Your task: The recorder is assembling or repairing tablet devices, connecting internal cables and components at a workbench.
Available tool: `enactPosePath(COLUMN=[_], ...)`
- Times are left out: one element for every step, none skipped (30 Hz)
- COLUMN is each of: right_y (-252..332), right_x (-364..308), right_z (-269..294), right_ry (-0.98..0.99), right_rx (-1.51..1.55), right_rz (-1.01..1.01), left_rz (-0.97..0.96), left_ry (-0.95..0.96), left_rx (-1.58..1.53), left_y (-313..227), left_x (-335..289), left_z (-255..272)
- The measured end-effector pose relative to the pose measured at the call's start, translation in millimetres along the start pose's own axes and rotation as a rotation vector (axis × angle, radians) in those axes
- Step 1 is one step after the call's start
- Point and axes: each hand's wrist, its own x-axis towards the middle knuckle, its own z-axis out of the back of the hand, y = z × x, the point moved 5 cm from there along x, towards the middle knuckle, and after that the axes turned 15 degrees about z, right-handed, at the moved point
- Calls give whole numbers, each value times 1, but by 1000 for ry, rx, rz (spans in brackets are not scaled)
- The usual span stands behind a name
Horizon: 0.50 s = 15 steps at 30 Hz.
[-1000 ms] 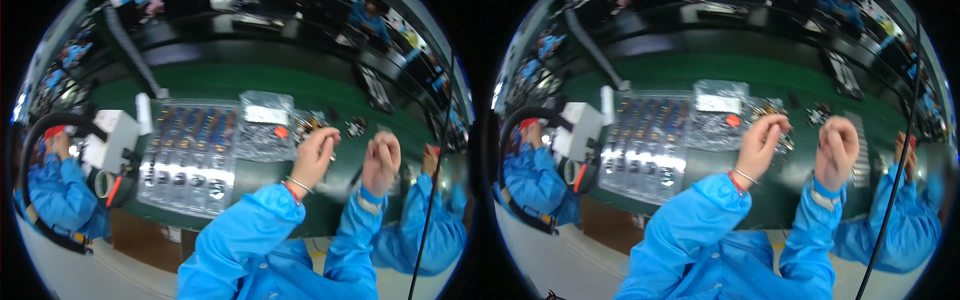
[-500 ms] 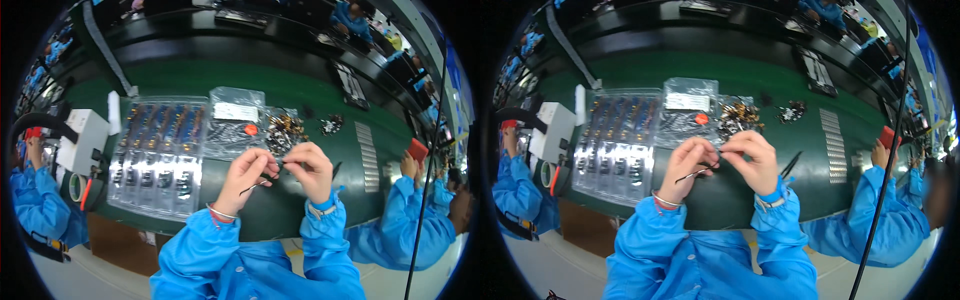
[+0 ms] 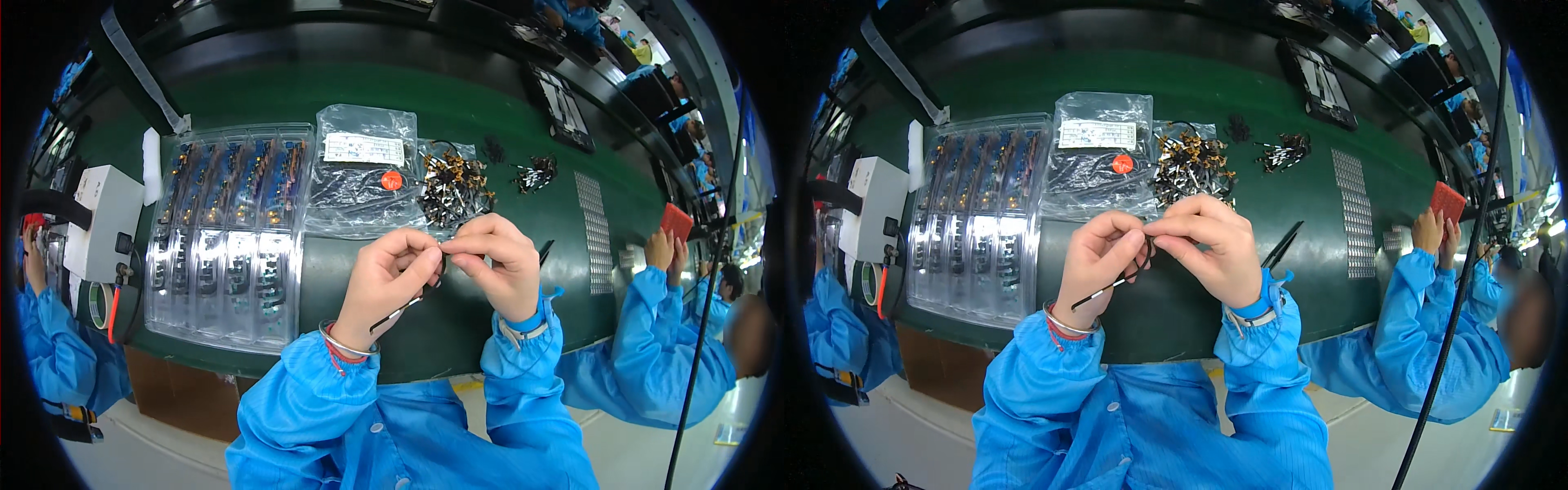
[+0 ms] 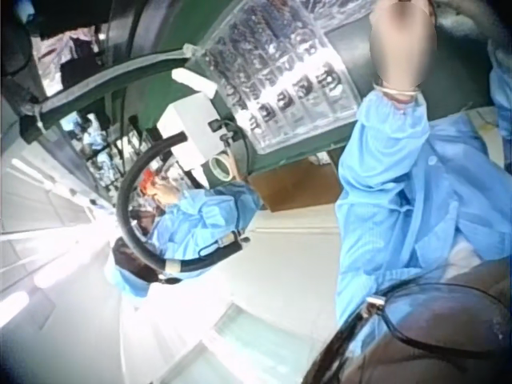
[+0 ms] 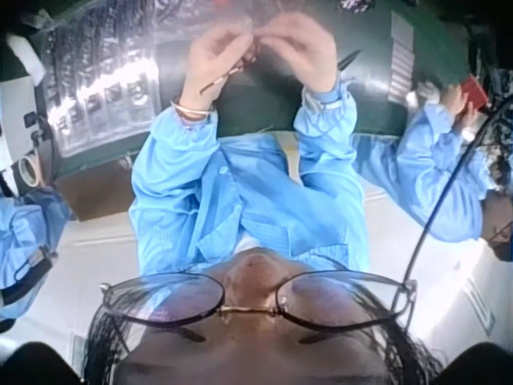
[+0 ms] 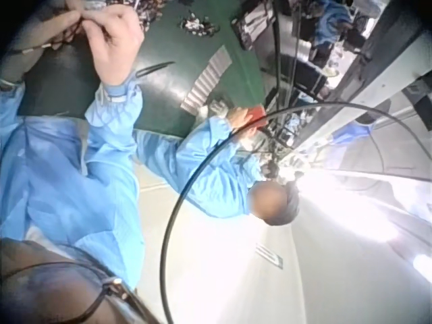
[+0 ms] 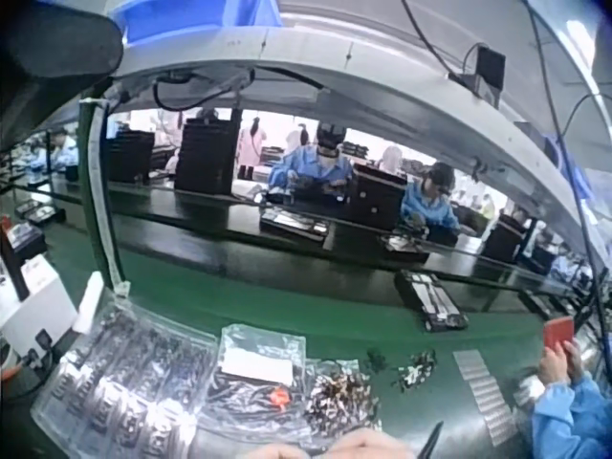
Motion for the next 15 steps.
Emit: enactPosePath(right_y=[1, 2, 4, 4, 3, 2, 4, 7, 6, 9, 12, 15, 16, 16, 16], right_x=[0, 0, 0, -1, -2, -2, -1, 1, 2, 4, 5, 6, 6, 6, 6], right_z=[0, 1, 0, 0, 1, 1, 1, 0, 1, -1, -3, -4, -2, -3, -4], right_ry=[-6, -11, -11, -38, -65, -66, -31, 4, 0, 54, 107, 161, 156, 211, 267], right_rx=[-17, -34, -35, -22, -10, -13, -145, -279, -289, -362, -435, -481, -493, -523, -552], right_rz=[11, 23, 22, -34, -90, -90, 12, 114, 112, 180, 248, 271, 266, 291, 315], left_rz=[11, 21, 22, 19, 16, 17, -49, -117, -117, -198, -280, -282, -284, -285, -287], left_ry=[-2, -3, -2, -11, -19, -16, -108, -198, -188, -288, -388, -376, -365, -353, -341], left_rx=[-1, -2, -2, -13, -23, -23, 91, 205, 206, 387, 567, 568, 555, 541, 543], left_y=[0, 0, 0, 0, 0, 2, 1, -2, -1, -6, -11, -10, -8, -6, -4], left_x=[0, 0, -1, -1, -1, 0, 2, 2, 3, 0, -3, -1, 1, 2, 4], left_z=[-1, -1, -1, -1, -1, -1, 1, 3, 1, 2, 1, 1, 2, 3, 4])
